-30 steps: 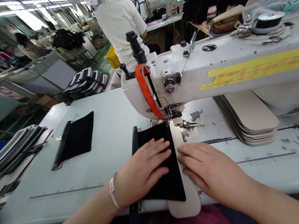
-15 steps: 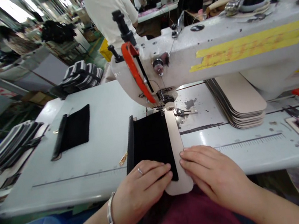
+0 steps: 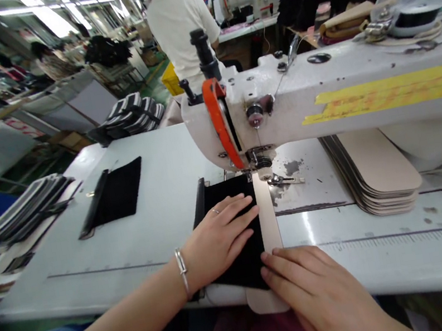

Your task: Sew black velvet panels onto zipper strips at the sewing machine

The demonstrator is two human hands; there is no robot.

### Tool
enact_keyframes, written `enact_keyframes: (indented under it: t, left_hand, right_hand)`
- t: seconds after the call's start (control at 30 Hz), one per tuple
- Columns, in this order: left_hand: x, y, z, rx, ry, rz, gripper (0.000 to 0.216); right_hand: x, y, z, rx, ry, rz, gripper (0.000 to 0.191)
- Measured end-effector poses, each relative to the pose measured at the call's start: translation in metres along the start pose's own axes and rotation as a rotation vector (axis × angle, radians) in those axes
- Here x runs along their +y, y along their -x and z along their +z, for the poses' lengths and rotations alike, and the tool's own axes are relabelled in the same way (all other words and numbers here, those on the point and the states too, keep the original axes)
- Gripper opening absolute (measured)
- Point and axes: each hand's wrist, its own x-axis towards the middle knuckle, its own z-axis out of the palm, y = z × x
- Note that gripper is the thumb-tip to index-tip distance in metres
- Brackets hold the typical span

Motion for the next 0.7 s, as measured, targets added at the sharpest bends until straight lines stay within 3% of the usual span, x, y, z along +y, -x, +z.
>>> enact_keyframes:
  t: [0.7]
  left_hand:
    - [-0.018, -0.017, 0.001, 0.048, -0.142, 0.129, 0.024]
  right_hand:
    - [0.024, -0.03, -0.001, -0.035, 0.023, 0.076, 0.04]
